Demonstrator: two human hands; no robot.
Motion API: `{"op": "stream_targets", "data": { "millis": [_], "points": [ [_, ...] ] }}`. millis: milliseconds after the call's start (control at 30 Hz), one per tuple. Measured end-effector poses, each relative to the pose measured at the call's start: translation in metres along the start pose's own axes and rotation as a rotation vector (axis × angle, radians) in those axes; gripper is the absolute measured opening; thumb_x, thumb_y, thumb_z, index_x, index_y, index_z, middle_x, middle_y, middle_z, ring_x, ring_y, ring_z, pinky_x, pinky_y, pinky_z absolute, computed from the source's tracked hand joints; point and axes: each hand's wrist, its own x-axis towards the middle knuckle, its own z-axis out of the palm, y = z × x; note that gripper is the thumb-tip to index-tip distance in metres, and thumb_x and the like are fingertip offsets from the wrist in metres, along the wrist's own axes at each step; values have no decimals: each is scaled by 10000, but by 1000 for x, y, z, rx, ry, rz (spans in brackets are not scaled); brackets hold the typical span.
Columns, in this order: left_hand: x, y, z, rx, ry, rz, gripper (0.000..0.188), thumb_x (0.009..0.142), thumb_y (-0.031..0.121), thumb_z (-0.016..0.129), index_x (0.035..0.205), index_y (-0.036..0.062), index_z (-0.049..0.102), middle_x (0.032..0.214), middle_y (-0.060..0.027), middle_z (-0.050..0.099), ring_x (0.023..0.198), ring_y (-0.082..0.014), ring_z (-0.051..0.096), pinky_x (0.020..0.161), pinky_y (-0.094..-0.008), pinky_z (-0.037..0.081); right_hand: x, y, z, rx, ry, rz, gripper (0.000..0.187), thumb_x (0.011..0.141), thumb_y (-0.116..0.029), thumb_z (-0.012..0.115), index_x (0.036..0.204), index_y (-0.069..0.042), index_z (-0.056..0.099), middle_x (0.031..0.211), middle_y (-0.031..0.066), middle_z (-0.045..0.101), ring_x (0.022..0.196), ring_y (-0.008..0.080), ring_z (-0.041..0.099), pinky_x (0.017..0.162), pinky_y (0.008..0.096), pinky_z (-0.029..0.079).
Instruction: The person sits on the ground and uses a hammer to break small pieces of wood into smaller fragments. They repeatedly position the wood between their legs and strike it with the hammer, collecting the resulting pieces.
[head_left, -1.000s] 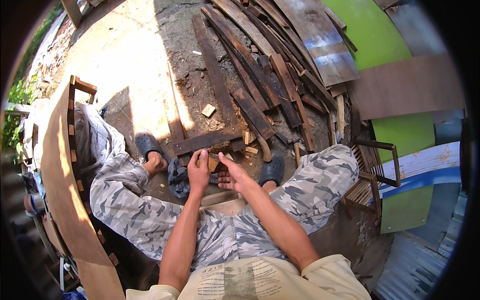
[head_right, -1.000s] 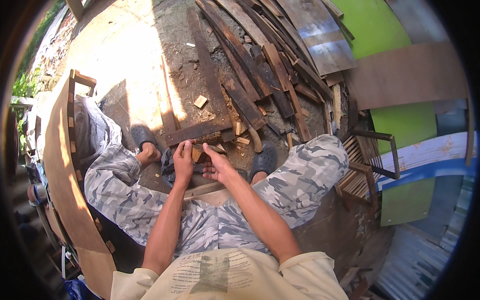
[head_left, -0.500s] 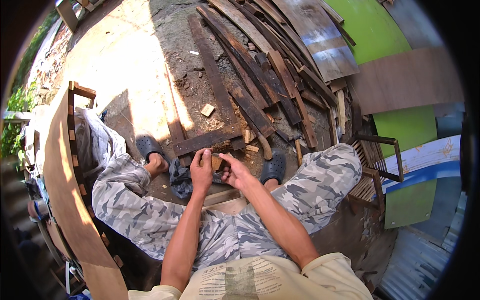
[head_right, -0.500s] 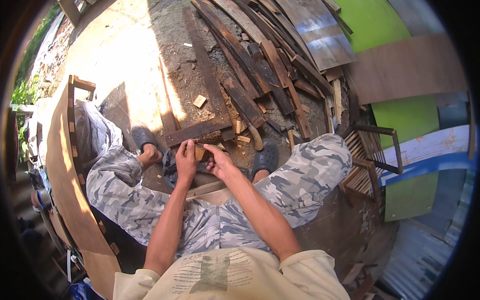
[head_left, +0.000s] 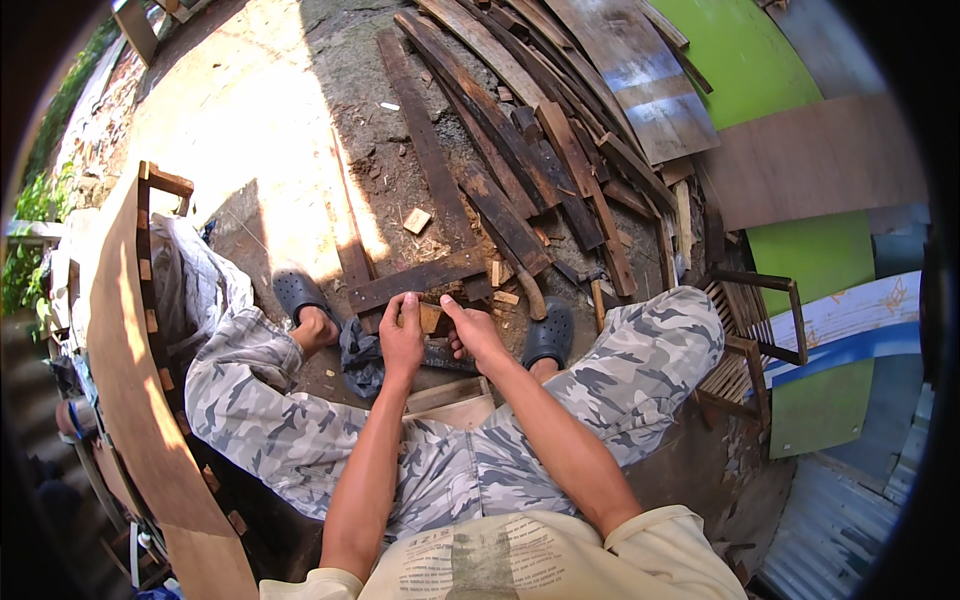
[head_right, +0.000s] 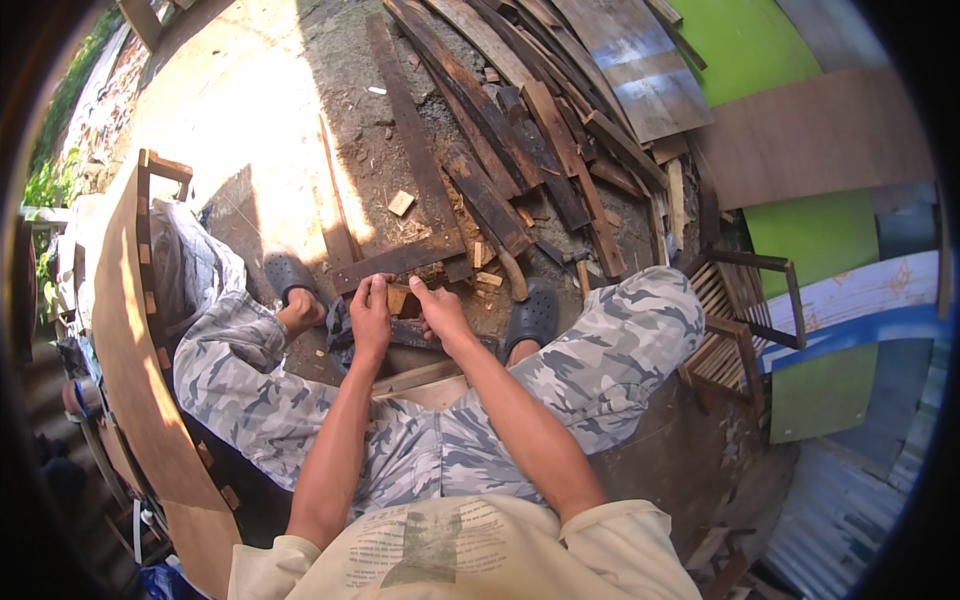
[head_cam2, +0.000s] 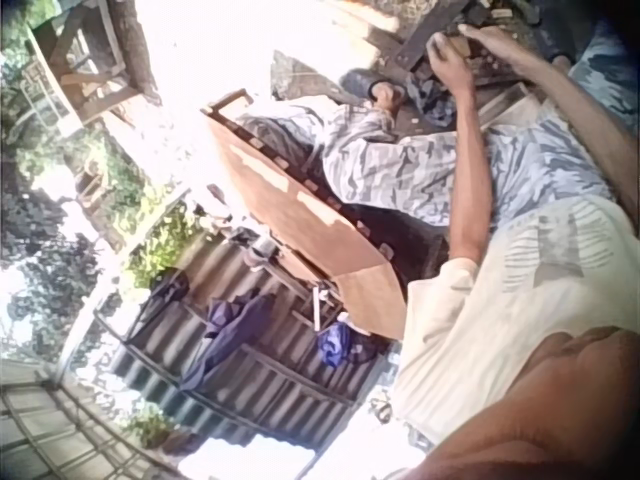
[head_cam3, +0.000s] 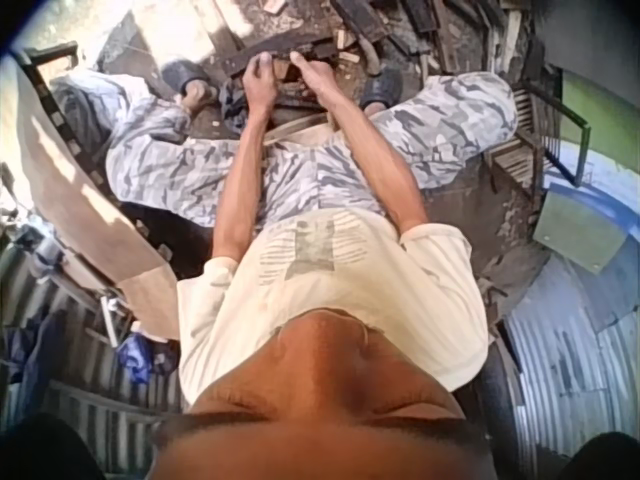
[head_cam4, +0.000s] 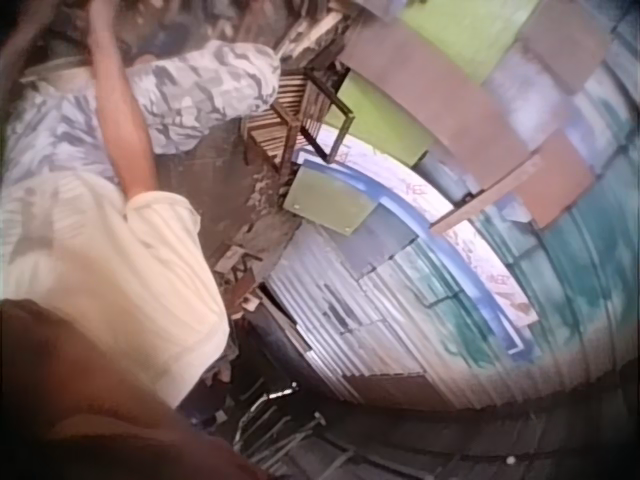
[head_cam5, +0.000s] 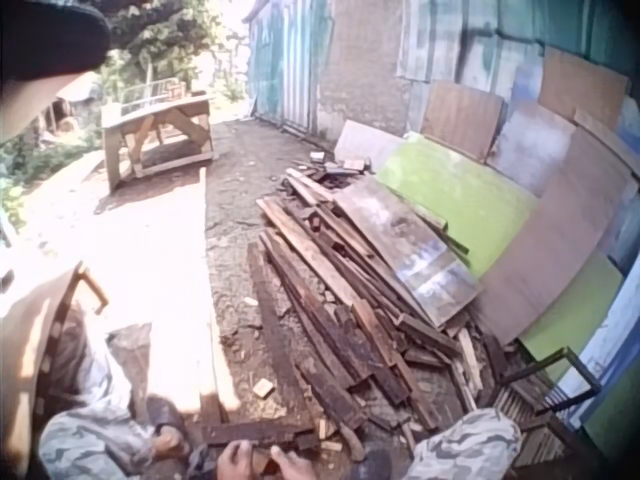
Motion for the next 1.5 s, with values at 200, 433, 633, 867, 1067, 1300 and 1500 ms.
{"op": "stream_targets", "data": {
  "millis": [200, 433, 633, 867, 1067, 1300, 1500],
  "points": [
    [11, -1, -2, -24, 23, -48, 391, 1063, 356, 503, 1035, 6, 675, 972, -42, 677, 885, -107, 581, 814, -280, 468, -11, 19, 1, -423, 192, -691, 268, 881, -208, 670, 1040, 4, 627, 938, 177, 653, 831, 309, 679, 738, 382, 538],
    [22, -5, -10, -89, 51, -99, 392, 1068, 359, 491, 1024, 16, 677, 984, -31, 677, 889, -97, 573, 817, -271, 461, -20, 16, 2, -678, 179, -1022, 427, 784, -195, 784, 1132, -23, 606, 1084, 150, 623, 1035, 348, 619, 872, 434, 511],
    [22, 4, -9, -105, 54, -170, 377, 1065, 351, 500, 1017, 20, 674, 985, -30, 677, 886, -95, 575, 817, -272, 463, -12, 22, 9, -706, 262, -1044, 585, 686, -270, 881, 1125, -12, 594, 1076, 143, 618, 1022, 351, 610, 852, 424, 511],
    [20, -4, -9, -109, 65, -109, 386, 1062, 355, 506, 1021, 13, 680, 969, -30, 680, 868, -96, 585, 799, -271, 471, -13, 11, 10, -854, 263, -1105, 512, 645, -222, 876, 1022, -33, 585, 969, 126, 597, 916, 344, 600, 769, 431, 513],
    [19, -3, -3, -84, 92, -55, 435, 1045, 387, 532, 988, -21, 671, 889, -65, 664, 831, -117, 573, 768, -299, 482, -9, 6, 9, -890, 247, -1199, 400, 635, -165, 820, 919, -30, 573, 884, 133, 580, 843, 343, 588, 727, 437, 498],
    [20, 2, 1, -49, 76, -33, 412, 1050, 367, 526, 1001, -14, 676, 904, -67, 670, 846, -126, 585, 783, -298, 479, -9, 5, 5, -938, 272, -1267, 336, 635, -141, 798, 845, -26, 562, 815, 137, 561, 782, 339, 580, 706, 438, 490],
    [24, 3, 10, 10, 78, 3, 412, 1041, 364, 543, 990, -22, 676, 882, -82, 679, 834, -134, 595, 774, -312, 488, -10, 5, 1, -940, 305, -1260, 320, 650, -134, 793, 841, -25, 560, 812, 138, 560, 787, 340, 584, 707, 441, 495]
  ]
}}
